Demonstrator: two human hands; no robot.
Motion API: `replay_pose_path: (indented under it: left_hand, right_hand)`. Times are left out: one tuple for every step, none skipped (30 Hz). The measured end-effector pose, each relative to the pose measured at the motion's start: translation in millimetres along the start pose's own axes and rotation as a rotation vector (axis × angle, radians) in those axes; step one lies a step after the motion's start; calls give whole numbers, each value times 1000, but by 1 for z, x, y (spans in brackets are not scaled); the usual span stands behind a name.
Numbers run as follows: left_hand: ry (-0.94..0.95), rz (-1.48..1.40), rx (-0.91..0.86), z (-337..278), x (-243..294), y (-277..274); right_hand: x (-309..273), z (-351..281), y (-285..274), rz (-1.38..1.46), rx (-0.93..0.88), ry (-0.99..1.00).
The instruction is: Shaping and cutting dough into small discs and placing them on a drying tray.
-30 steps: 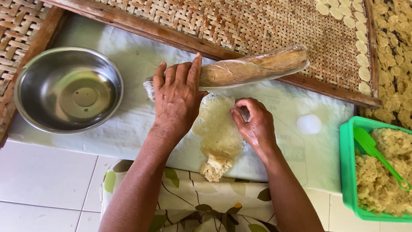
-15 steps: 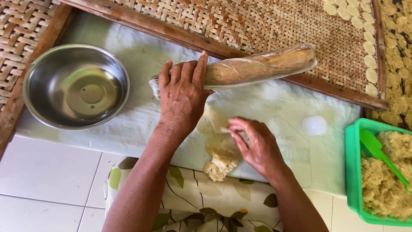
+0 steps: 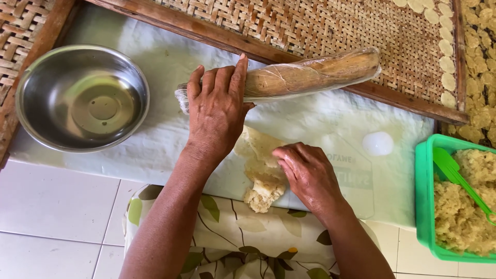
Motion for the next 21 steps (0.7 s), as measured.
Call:
replay_pose_path:
  left_hand:
    - [-1, -7, 5, 0, 0, 0]
    - [-3, -14, 9, 0, 0, -1]
    - [-5, -13, 9, 0, 0, -2]
    - [-2, -9, 6, 0, 0, -2]
    - [2, -5, 3, 1, 1, -2]
    - [1, -5, 3, 1, 1, -3]
    - [1, -9, -2, 0, 0, -3]
    - [2, -13, -6, 0, 1, -4]
    - [2, -13, -5, 2, 0, -8]
    - [23, -17, -49, 3, 1, -11]
    - [45, -21, -94, 4, 3, -14]
    - [51, -24, -91, 0, 2, -16]
    - [93, -62, -130, -3, 2, -17]
    - [140, -99, -166, -5, 3, -19]
    - [151, -101, -161, -10, 4, -21]
    - [178, -122, -274, -16, 5, -21]
    - [205, -141, -388, -22, 5, -20]
    - [216, -142, -389, -25, 9, -30]
    - [217, -162, -464, -29, 13, -38]
    - [213, -186, -546, -36, 16, -47]
    - [218, -189, -555, -43, 17, -49]
  right_hand:
    - [1, -1, 0, -24, -6, 12]
    - [2, -2, 0, -48, -13, 26]
    - [4, -3, 0, -47, -15, 24]
    - [6, -5, -1, -25, -37, 48]
    - [8, -6, -1, -3, -59, 71]
    - [14, -10, -3, -3, -60, 70]
    - [21, -13, -5, 43, -34, 91]
    - [28, -16, -7, 89, -7, 111]
    - [34, -17, -8, 88, -7, 110]
    - [41, -17, -14, 59, 160, 114]
    - [47, -19, -22, 31, 328, 116]
    - [31, -4, -34, 26, 334, 116]
    - [12, 12, -47, -183, 345, -45]
    - [-8, 28, -59, -393, 356, -206]
    - [-2, 23, -59, -400, 366, -205]
    - [5, 20, -56, -534, 271, -222]
    - [13, 16, -52, -667, 174, -237]
    - [16, 9, -53, -671, 181, -229]
    - [28, 0, -47, -548, -90, -6]
    - [38, -14, -41, -408, -364, 219]
    - [33, -24, -41, -406, -364, 230]
Point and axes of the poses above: each hand's wrist, its own z-axis towards the middle knuckle, its own y-axis out of the palm, x = y × z, the point moved 3 cm from there along z, towards the middle knuckle, and after that the axes turned 15 degrees about x, right-handed, at the moved point
